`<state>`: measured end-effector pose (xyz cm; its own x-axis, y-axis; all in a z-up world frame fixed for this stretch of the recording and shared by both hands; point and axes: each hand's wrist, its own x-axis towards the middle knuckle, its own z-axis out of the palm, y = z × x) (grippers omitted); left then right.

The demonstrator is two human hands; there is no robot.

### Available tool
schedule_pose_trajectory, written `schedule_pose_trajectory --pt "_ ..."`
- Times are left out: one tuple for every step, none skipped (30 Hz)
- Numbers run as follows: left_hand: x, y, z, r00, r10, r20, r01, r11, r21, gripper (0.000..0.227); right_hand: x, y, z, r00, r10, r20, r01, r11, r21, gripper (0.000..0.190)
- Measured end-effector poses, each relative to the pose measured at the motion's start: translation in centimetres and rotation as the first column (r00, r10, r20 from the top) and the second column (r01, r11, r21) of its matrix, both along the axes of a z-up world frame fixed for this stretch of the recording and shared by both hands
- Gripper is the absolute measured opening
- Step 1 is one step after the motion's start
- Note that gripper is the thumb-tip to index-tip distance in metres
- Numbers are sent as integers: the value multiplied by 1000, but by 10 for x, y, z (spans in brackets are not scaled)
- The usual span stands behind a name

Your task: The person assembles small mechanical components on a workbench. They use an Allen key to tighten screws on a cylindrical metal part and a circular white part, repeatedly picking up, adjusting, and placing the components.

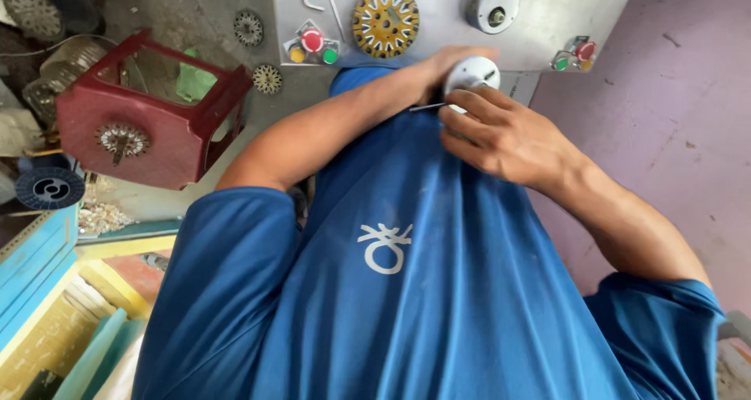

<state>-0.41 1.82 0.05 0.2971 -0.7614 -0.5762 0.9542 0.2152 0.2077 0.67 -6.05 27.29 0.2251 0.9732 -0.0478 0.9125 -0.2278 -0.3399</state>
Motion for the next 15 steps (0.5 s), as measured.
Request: schedule_pose_trajectory --pt "-2 11 1 999 33 -8 -32 994 101 39 -3 0 -7 1000 -10 26 8 999 41 22" --pt "-5 18 4 998 58 27 -61 988 140 40 -5 -2 -13 998 -20 51 16 996 82 23" --pt "-6 22 6 994 85 64 -96 979 179 42 -7 -7 -18 996 -12 84 3 994 107 22" --pt "-7 22 7 995 88 47 -95 980 177 42 -9 -13 -23 993 -5 118 -10 991 130 22" --pt "-8 26 7 995 96 28 -100 978 185 42 -11 -18 -29 989 6 149 -30 986 163 21" --pt "-10 25 8 995 104 9 -104 976 193 42 -13 -24 -33 989 10 145 -38 981 193 21" --pt "-9 25 8 995 91 39 -98 969 228 42 -16 -27 -37 990 10 141 -43 972 232 21" --pt "-7 24 8 995 77 68 -92 961 262 41 -17 -31 -39 990 11 137 -48 962 270 20" --pt "-5 20 9 994 56 99 -83 953 293 41 -18 -38 -41 992 11 126 -45 961 272 20" --pt "-5 15 10 992 76 99 -102 950 296 41 -19 -45 -42 993 11 114 -42 961 274 20" --pt "-4 8 12 991 90 102 -117 948 297 41 -20 -54 -42 995 7 104 -36 961 274 20" --pt "-2 1 14 989 105 105 -132 946 297 41 -22 -63 -40 999 -52 8 47 955 292 21" --pt "1 -6 16 987 131 91 -152 944 294 40 -24 -74 -39 990 -109 -88 130 945 301 23" --pt "3 -11 19 985 156 76 -172 941 293 40 -25 -85 -39 970 -162 -184 213 928 305 25" --pt "2 -14 23 982 180 56 -188 937 294 39 -28 -93 -40 949 -236 -208 294 904 312 29"
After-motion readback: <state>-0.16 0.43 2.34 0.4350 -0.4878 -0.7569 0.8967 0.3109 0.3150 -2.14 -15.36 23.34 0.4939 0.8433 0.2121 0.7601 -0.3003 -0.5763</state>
